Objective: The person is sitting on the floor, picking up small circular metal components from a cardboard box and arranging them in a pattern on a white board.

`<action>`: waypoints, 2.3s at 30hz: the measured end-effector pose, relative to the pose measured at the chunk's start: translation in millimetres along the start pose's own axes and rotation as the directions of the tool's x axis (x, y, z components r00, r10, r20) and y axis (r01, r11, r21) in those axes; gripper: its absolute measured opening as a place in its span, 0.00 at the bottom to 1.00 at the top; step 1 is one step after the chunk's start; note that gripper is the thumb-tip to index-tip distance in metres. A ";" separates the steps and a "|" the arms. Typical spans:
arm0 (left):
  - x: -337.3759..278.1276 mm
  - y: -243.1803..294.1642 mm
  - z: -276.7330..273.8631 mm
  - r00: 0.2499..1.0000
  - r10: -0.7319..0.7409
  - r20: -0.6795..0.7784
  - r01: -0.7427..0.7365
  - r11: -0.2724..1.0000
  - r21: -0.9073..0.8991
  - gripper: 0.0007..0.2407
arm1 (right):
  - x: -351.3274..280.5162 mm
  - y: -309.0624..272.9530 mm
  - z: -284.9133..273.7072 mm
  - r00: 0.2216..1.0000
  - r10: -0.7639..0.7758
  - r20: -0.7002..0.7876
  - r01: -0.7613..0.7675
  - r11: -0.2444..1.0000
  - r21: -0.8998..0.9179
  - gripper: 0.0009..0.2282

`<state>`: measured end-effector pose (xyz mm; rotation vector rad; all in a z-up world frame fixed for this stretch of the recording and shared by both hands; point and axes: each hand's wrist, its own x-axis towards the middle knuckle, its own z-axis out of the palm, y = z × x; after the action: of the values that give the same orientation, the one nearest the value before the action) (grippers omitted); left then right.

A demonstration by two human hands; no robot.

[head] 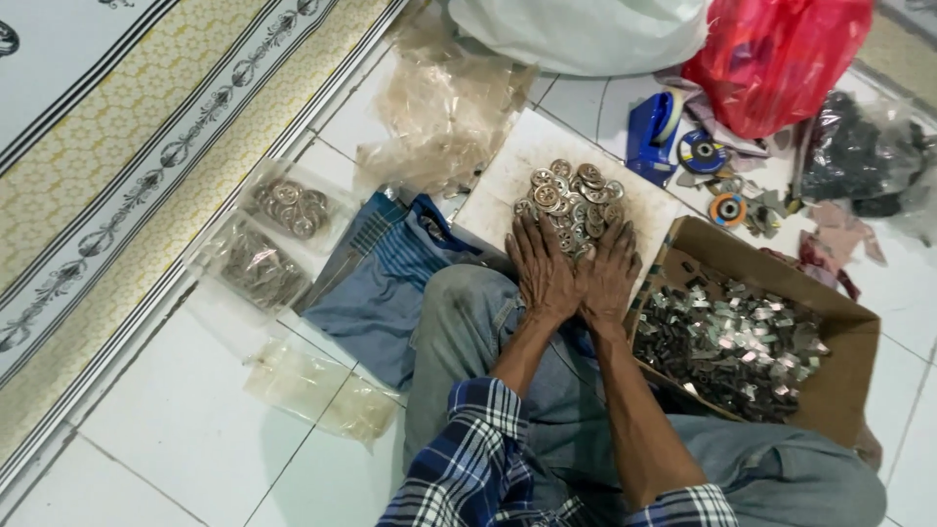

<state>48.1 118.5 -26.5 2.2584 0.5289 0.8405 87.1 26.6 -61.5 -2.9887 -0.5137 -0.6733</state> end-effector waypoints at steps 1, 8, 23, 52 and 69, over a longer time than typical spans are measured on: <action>-0.3 1.3 -1.1 1.000 -0.001 -0.003 0.001 1.000 -0.021 0.39 | 0.3 0.0 -1.6 1.000 0.005 -0.002 -0.005 1.000 0.007 0.25; -2.4 1.5 5.4 0.999 0.023 -0.040 -0.023 0.999 0.022 0.38 | -0.9 -1.7 -3.0 0.999 0.024 -0.038 -0.023 0.999 0.023 0.25; -3.2 5.9 -24.0 0.994 0.033 -0.105 -0.053 0.980 -0.193 0.37 | -0.4 0.6 -6.0 0.993 -0.063 -0.101 0.048 0.989 -0.142 0.27; 142.4 -291.5 -49.0 0.951 -0.112 0.287 -0.042 0.876 0.480 0.18 | 93.0 -240.6 23.1 0.875 -0.479 0.072 0.364 0.748 0.554 0.28; 121.0 -187.4 -233.2 0.913 0.388 0.128 -0.409 0.878 0.250 0.06 | 78.2 -210.1 -27.8 0.934 -0.330 -0.139 0.312 0.559 0.768 0.06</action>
<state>-52.2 420.6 26.9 2.6972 0.1442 0.9215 73.8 246.4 -11.2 -2.0673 -1.0544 -0.2867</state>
